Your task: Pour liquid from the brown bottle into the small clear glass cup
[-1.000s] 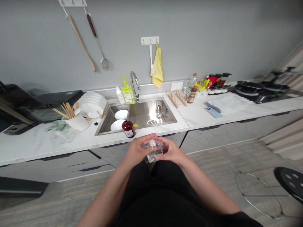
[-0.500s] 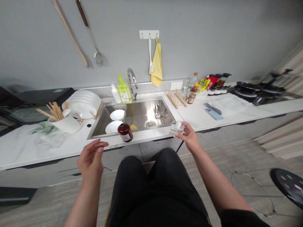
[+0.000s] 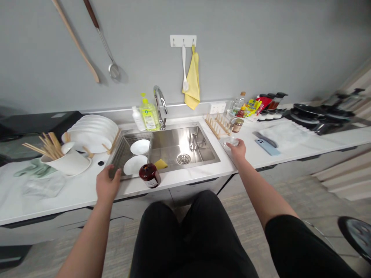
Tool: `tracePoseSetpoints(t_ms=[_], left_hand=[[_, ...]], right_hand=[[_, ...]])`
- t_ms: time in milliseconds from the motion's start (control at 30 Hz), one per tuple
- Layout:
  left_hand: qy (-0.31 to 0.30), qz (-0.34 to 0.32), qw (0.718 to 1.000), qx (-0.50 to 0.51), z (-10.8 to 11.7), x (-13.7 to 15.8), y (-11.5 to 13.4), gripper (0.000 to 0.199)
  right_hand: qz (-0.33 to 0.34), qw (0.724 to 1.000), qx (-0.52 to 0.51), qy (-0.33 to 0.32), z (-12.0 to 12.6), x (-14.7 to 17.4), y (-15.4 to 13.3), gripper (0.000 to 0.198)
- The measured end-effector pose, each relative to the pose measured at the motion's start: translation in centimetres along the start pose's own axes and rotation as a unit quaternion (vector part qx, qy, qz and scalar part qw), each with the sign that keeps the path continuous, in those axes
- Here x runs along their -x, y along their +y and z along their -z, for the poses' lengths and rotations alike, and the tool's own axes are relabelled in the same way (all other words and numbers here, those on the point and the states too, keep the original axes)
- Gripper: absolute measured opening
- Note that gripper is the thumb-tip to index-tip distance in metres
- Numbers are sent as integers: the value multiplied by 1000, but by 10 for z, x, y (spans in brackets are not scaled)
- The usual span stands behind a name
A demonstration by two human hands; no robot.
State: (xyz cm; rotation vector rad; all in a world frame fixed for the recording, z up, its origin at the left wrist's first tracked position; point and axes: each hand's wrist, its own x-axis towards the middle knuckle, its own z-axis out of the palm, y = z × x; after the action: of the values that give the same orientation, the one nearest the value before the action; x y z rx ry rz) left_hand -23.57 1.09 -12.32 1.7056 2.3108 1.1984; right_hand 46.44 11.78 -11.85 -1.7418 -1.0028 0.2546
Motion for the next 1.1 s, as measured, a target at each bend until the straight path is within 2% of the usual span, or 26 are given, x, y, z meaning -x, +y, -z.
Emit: tracePoseSetpoints(t_ms=[100,233,400,467,567,633,733,800,900,933,1000,1100], left_hand=[[4,-26,999,-26,-4,-1,0,68],[12,-29,999,-37,-8,-1,-4,71],[21,-35,998,-49,-7,3,-1,65],[27,-39,998,-44,-4,7,7,61],[50,-29,998,-27,5,15,15,49],[92,6,996,-18,16,22,13,44],[187,71,979,-27,46,29,-9,45],[247,103,962,-48,73,26,-34,52],[293,151,943,-50,113,6,-75,82],[291,173,940,-36,124,-5,-87,94],[262,211,942,4,138,-29,-108,100],[188,292,935,70,150,-58,-127,84]], right_hand=[[-42,999,9,23,-17,-14,8,90],[-34,998,43,31,-29,-22,10,93],[-30,999,40,11,-28,-23,3,119],[-41,999,1,35,-22,-16,-1,122],[-79,990,-53,102,-6,18,-7,94],[-49,992,-68,99,9,58,-9,81],[62,992,-100,45,34,131,-13,61],[95,989,-109,-17,46,174,-19,55],[131,986,-68,-78,52,214,-32,49],[144,983,-65,-89,51,221,-38,47],[169,977,-67,-108,44,229,-49,43],[192,970,-77,-127,33,234,-65,40]])
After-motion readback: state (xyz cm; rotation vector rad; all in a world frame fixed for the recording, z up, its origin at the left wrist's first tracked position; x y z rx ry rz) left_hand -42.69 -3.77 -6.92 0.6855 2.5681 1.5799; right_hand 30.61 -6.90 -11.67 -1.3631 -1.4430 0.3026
